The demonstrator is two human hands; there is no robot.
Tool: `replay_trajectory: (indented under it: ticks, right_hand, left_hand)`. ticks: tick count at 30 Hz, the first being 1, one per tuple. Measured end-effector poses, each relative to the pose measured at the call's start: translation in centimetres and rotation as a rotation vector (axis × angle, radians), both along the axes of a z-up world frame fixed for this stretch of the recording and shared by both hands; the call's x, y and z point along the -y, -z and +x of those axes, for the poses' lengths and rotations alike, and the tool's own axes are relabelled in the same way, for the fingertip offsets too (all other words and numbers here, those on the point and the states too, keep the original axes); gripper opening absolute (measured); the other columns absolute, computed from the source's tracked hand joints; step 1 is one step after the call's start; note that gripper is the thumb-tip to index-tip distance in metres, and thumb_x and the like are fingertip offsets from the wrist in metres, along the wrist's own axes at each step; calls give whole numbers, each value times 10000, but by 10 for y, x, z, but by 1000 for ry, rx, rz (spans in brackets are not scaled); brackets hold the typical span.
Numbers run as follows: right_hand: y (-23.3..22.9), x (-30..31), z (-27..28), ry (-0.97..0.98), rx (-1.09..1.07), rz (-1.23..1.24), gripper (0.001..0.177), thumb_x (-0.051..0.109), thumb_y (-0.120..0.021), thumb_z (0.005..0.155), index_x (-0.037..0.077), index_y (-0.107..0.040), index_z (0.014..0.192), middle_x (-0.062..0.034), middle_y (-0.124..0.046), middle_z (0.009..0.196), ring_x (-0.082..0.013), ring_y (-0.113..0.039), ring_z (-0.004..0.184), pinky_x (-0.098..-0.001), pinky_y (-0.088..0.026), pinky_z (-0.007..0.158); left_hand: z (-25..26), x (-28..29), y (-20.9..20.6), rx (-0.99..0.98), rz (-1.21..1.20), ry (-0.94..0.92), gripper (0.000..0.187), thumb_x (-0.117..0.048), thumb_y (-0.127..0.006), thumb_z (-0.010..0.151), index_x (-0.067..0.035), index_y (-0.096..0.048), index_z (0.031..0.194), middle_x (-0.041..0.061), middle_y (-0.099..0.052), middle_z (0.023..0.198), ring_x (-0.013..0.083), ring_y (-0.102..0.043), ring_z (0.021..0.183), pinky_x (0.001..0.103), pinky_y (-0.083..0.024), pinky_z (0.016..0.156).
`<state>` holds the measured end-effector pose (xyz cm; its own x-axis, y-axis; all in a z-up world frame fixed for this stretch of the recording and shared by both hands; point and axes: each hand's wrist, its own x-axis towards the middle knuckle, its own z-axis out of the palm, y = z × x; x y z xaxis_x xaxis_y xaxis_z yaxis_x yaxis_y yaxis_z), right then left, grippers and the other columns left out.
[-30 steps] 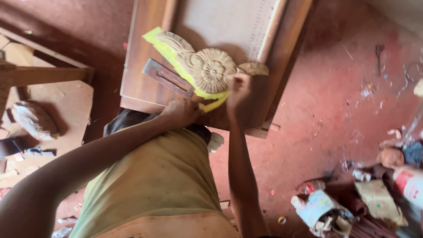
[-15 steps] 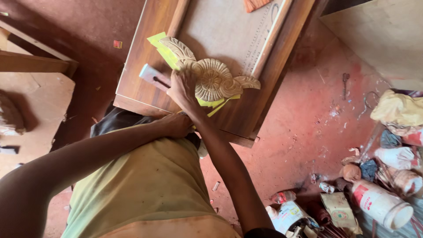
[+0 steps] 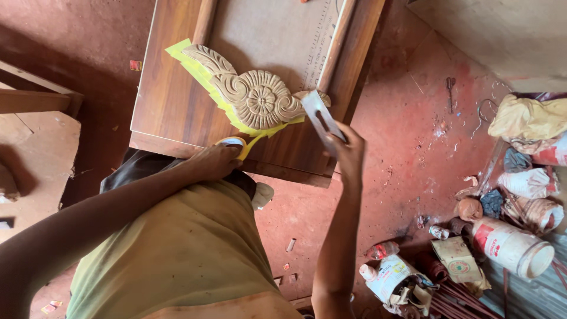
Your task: The person applies yellow masking tape to a wooden surface around a carved floral design. They use a metal scraper to press the tape firmly into the grooves of the carving and smooth it against the wood.
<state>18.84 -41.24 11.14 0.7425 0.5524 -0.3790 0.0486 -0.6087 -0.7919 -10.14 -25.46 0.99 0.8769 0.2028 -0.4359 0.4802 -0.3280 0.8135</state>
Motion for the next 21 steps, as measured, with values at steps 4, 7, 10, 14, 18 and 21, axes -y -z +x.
replay_trajectory:
  ticks: [4,7,10,14,18,21]
  right_hand:
    - [8,46,20,233,96,161,189,38,-764,857,-41,-770,1029,-107,-763,861,-143,-690,669,-255,-545,504]
    - [28,62,26,282,53,269,148,65,-766,892,-43,-777,992,-80,-759,840,-100,-662,671,-231,-482,513]
    - [51,62,28,314,36,285,141,85,-787,892,-40,-785,957,-82,-754,807,-95,-619,638,-227,-425,511]
    - [67,46,23,368,-5,167,140,117,-800,863,-18,-786,898,-63,-738,744,-95,-630,607,-232,-410,467]
    - [70,31,21,367,-19,108,132,117,-802,846,-12,-783,865,-62,-732,721,-102,-620,586,-231,-404,455]
    - [75,28,23,353,-21,125,137,128,-800,845,-3,-787,879,-59,-733,735,-95,-633,602,-227,-432,462]
  left_hand:
    - [-2,1,6,35,33,-12,308,-313,-612,958,-11,-609,1021,271,-691,911,487,-656,890,589,-493,798]
    - [-1,1,9,26,50,-27,307,-314,-605,973,-7,-597,979,273,-681,838,494,-651,826,591,-484,752]
    - [-4,0,7,29,42,-56,298,-303,-595,978,-6,-592,963,266,-671,785,485,-653,777,584,-484,716]
    - [-2,-1,-5,-6,31,-63,287,-299,-583,977,-13,-604,967,223,-682,724,444,-676,723,560,-499,698]
    - [-1,-3,-15,-75,25,-65,290,-302,-584,977,-15,-621,972,203,-686,703,417,-692,703,545,-512,686]
    - [0,-2,-16,-79,32,-67,286,-298,-587,971,-16,-629,993,208,-692,698,419,-696,697,541,-518,685]
